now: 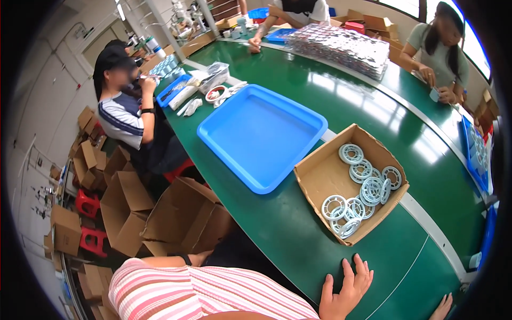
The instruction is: Assembling and sorting circular electronic components at a factory assembly line workstation.
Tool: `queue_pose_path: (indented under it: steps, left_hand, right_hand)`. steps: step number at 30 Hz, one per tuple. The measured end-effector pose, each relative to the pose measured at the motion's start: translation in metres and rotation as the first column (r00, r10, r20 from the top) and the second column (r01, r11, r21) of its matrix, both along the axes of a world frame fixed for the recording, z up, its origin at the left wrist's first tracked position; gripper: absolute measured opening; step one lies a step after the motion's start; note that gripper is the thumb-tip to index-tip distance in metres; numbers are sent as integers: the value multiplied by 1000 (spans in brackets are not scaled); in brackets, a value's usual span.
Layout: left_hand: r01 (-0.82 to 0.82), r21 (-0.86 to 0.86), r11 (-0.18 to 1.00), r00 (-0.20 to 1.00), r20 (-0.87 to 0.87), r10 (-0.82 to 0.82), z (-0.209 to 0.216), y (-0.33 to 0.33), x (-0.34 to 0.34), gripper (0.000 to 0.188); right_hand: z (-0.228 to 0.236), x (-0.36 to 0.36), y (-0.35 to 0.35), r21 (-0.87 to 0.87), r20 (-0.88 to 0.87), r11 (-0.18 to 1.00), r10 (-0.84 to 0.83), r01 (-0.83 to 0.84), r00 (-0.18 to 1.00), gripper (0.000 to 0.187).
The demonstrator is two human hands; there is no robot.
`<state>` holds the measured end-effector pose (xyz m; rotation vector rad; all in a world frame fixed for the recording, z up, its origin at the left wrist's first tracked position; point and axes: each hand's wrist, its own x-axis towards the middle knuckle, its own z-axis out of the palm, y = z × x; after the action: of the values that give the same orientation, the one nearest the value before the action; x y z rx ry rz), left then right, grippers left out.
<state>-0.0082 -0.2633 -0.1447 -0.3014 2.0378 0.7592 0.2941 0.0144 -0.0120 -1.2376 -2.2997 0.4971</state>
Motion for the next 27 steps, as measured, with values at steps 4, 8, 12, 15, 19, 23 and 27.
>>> queue_pose_path:
  steps: [4,8,12,15,19,23,27]
  left_hand:
    - [209,-74,975,977,44,-206,-46,-31,-38,63]
    - [445,-131,886,895,96,-436,-107,-48,-68,58]
    - [646,-193,739,763,162,-625,-150,-40,-108,54]
    - [880,-318,352,405,119,-906,-133,-44,-137,51]
    - [920,-356,-164,-107,174,-979,65,108,-122,56]
    - [959,126,-255,-278,234,-932,213,179,-100,57]
    - [880,280,-383,-409,37,-912,307,235,-133,47]
  right_hand:
    - [-1,-1,-2,-15,-18,999,27,-28,999,41]
    - [-3,1,3,-12,-24,1000,26,-26,999,40]
    - [-3,3,8,4,-19,1000,22,-22,1000,40]
    - [-4,1,7,13,-10,1000,21,-20,1000,40]
    - [-11,-3,1,30,1,1000,-5,5,1000,39]
    - [-8,-9,-1,31,3,999,18,-18,1000,39]
    - [-7,-9,-1,25,9,999,-21,21,1000,39]
